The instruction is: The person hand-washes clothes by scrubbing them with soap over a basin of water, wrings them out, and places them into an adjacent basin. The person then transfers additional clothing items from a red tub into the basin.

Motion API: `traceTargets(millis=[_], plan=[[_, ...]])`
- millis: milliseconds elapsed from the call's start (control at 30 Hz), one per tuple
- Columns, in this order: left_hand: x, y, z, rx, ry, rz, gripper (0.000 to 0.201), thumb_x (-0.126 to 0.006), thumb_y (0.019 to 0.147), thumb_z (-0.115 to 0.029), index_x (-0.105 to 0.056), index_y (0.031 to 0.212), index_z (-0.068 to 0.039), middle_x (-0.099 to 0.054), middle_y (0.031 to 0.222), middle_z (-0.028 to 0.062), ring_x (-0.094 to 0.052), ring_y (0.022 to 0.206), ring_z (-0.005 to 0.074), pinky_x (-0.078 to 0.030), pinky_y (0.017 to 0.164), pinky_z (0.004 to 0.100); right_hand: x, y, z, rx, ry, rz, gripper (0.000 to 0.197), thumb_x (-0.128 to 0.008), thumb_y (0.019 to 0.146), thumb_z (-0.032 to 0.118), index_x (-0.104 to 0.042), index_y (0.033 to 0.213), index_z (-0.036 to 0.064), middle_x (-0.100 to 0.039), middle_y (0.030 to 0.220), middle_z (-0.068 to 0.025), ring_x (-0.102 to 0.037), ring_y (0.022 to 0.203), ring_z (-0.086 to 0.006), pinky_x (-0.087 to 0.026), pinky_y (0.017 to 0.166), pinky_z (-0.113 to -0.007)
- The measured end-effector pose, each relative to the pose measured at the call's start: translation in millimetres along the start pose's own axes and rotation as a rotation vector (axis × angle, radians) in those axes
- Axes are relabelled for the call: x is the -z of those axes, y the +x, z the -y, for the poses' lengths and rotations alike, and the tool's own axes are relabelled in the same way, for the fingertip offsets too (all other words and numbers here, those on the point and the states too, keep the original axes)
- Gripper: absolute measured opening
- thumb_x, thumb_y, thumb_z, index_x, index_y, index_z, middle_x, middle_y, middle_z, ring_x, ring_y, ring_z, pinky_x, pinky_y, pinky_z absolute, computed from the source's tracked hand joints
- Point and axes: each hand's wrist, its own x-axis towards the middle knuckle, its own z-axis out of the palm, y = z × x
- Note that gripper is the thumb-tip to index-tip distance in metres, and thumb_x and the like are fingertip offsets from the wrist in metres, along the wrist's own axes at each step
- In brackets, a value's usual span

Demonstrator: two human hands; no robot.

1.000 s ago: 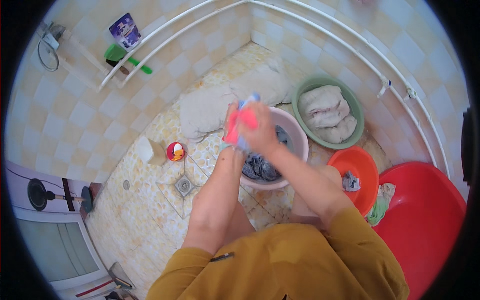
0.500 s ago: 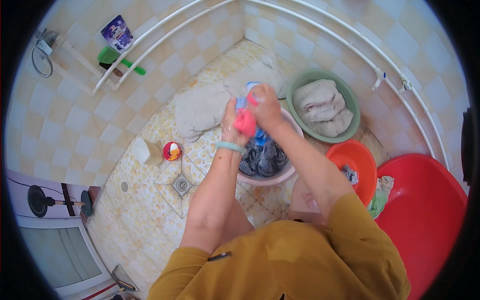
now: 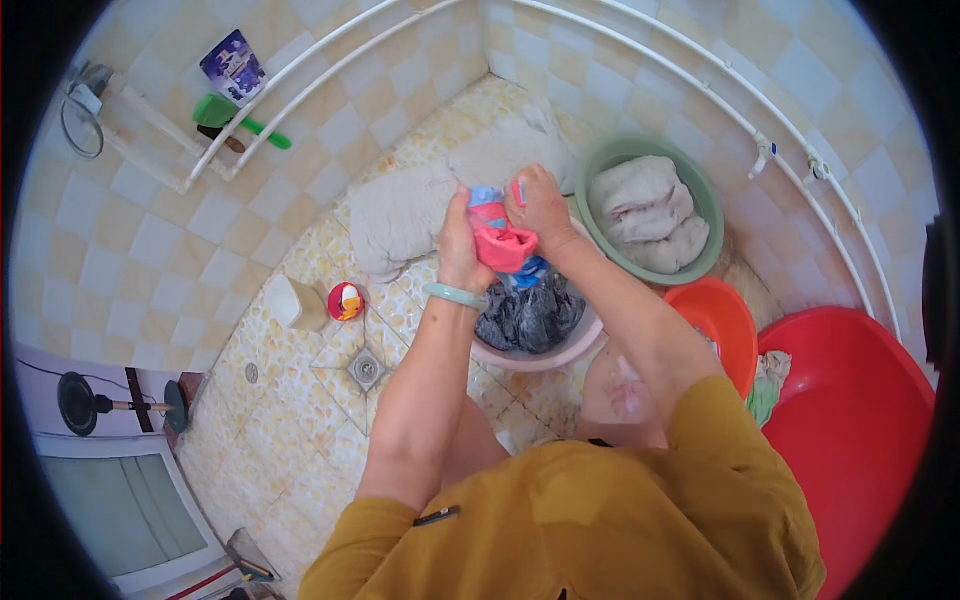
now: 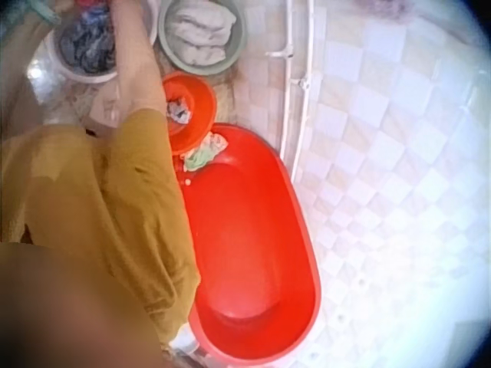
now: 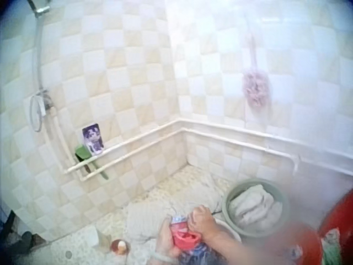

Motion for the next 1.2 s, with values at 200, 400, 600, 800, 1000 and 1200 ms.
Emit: traceTargets(millis=[200,400,600,800,1000,1200], plan=[[-6,-7,-18,-0.056,-0.107,0.008,0.025,-0.047,0.092,-0.034,-0.053,0.092,-0.009,-0.058,0.085,0.0063,-0.058,0.079,0.0185,-0.049,0.072,0.0358,23,-10,-13,-0.625,0.486,0.452,0.023,-0.055,0.081,0.023,-0.058,0.075,0.0011,-0.061,0.073,-0.0095,-0.058,0.07,-0.0218,-0.045,0.063,-0.036],[3,3,-38,-0.168,-0.147,0.02,0.016,-0.054,0.089,-0.025,-0.054,0.092,-0.009,-0.061,0.086,0.0068,-0.06,0.079,0.0207,-0.05,0.074,0.037,50,-10,-34,-0.907,0.898,0.816,0.027,-0.054,0.08,0.007,-0.055,0.106,-0.0001,-0.062,0.089,-0.0055,-0.061,0.069,-0.014,-0.047,0.059,-0.025],[-9,2,-34,-0.121,-0.215,0.071,0.009,-0.056,0.087,-0.017,-0.054,0.092,-0.009,-0.06,0.085,0.006,-0.061,0.077,0.0196,-0.051,0.073,0.0352,47,-30,-11,-0.365,0.595,1.134,0.072,-0.073,0.067,0.016,-0.036,0.126,-0.0015,-0.05,0.116,-0.0174,-0.052,0.104,-0.0251,-0.04,0.091,-0.034],[0,2,-20,-0.071,-0.245,0.161,0.013,-0.054,0.087,-0.016,-0.053,0.095,-0.007,-0.061,0.089,0.0074,-0.061,0.082,0.0216,-0.051,0.076,0.0377,17,-43,-12,-0.416,0.342,0.761,0.063,-0.072,0.065,0.025,-0.045,0.113,-0.0076,-0.057,0.104,-0.0237,-0.055,0.105,-0.0313,-0.044,0.087,-0.038],[9,2,-35,-0.14,-0.126,0.14,0.02,-0.052,0.088,-0.019,-0.054,0.101,-0.004,-0.061,0.103,0.0127,-0.058,0.098,0.0268,-0.045,0.091,0.0437,58,-2,-23,-0.937,1.009,0.37,0.018,-0.057,0.076,0.013,-0.057,0.089,0.0012,-0.062,0.087,-0.0091,-0.06,0.081,-0.0216,-0.047,0.072,-0.034],[18,10,-9,-0.109,0.048,0.032,0.03,-0.048,0.091,-0.023,-0.052,0.111,-0.002,-0.057,0.113,0.0132,-0.054,0.108,0.0256,-0.041,0.095,0.0424,84,51,31,-0.906,1.581,-0.118,0.01,-0.052,0.079,0.007,-0.057,0.088,0.0081,-0.061,0.083,-0.0043,-0.059,0.08,-0.0173,-0.048,0.072,-0.036]])
